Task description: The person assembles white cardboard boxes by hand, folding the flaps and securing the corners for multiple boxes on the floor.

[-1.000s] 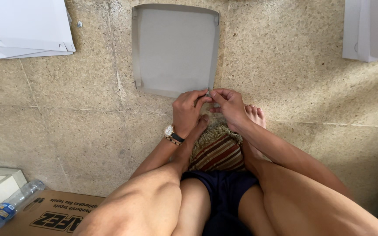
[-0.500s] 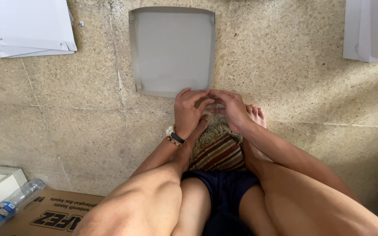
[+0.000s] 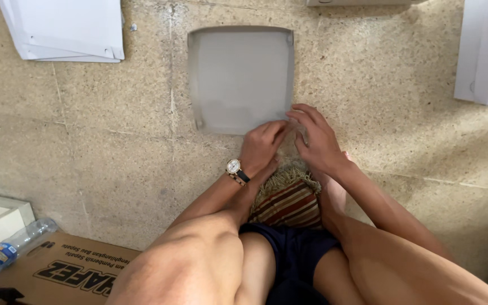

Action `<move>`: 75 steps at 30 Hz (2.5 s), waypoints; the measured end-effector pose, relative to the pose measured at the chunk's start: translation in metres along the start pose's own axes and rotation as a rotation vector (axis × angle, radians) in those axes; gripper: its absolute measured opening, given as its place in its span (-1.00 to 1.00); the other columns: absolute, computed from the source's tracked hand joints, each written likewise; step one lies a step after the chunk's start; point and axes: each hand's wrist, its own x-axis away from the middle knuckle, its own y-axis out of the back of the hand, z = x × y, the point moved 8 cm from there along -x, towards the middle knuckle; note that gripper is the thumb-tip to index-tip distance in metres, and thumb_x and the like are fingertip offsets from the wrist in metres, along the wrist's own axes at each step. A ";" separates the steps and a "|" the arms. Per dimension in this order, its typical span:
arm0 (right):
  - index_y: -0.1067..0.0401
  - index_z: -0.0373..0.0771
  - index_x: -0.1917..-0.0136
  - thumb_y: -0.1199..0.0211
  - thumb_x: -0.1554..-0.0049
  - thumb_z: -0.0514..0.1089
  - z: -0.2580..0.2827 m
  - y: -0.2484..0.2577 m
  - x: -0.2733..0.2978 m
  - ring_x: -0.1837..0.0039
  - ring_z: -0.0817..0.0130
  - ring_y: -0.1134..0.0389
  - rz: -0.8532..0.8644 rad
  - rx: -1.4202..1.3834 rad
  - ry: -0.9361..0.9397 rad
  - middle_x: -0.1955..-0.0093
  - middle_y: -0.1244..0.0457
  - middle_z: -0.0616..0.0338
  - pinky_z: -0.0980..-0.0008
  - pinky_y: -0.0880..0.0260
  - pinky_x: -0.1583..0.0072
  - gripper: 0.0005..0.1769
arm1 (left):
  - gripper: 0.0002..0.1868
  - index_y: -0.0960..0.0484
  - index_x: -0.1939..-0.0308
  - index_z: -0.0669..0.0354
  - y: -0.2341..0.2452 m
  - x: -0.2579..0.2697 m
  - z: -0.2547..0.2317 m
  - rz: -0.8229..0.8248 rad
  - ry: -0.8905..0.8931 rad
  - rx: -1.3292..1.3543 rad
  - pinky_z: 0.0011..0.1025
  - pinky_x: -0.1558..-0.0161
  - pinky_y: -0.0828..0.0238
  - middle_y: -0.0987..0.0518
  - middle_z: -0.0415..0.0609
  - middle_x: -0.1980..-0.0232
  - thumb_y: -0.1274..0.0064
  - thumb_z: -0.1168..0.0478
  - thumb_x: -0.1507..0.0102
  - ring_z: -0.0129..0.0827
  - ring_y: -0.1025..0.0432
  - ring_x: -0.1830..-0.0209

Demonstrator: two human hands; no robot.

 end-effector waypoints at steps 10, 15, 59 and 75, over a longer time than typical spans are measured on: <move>-0.36 -0.14 -0.02 -0.17 0.01 -0.10 -0.013 -0.012 -0.001 -0.14 0.15 -0.17 0.196 0.618 0.193 -0.18 -0.15 0.15 0.14 -0.19 -0.07 -0.71 | -0.60 -0.46 0.07 0.06 0.043 0.007 0.020 0.309 -0.076 -0.293 -0.13 -0.08 -0.18 -0.45 -0.09 0.14 -0.12 0.06 -0.06 -0.22 -0.27 -0.04; -0.40 -0.04 0.11 -0.25 0.10 0.02 0.019 -0.020 0.004 -0.09 0.17 -0.11 0.024 0.765 0.511 -0.02 -0.18 0.26 0.07 -0.07 -0.06 -0.74 | -0.83 -0.53 0.27 0.04 0.032 0.013 0.026 0.217 -0.231 -0.322 -0.35 0.13 -0.30 -0.44 -0.14 0.30 0.06 0.07 -0.20 -0.29 -0.35 0.14; -0.20 -0.47 -0.23 -0.13 -0.11 0.00 -0.041 0.020 -0.002 -0.07 -0.16 -0.23 -0.080 -0.134 -0.301 0.01 -0.16 -0.27 0.06 -0.27 -0.03 -0.43 | -0.21 -0.03 -0.26 0.43 0.084 0.005 0.035 0.069 0.544 0.153 0.09 -0.15 -0.10 -0.13 0.40 -0.16 -0.09 0.15 -0.11 0.32 -0.09 -0.20; -0.34 -0.21 0.05 -0.17 0.13 -0.41 -0.064 0.157 0.082 0.03 0.38 -0.35 -0.618 -1.053 -0.427 0.03 -0.29 0.19 0.58 -0.41 0.03 -0.66 | -0.57 -0.34 -0.07 0.19 0.089 -0.104 -0.023 0.040 -0.109 0.275 -0.59 0.28 -0.49 -0.38 0.06 -0.07 0.29 -0.03 -0.29 -0.43 -0.43 0.25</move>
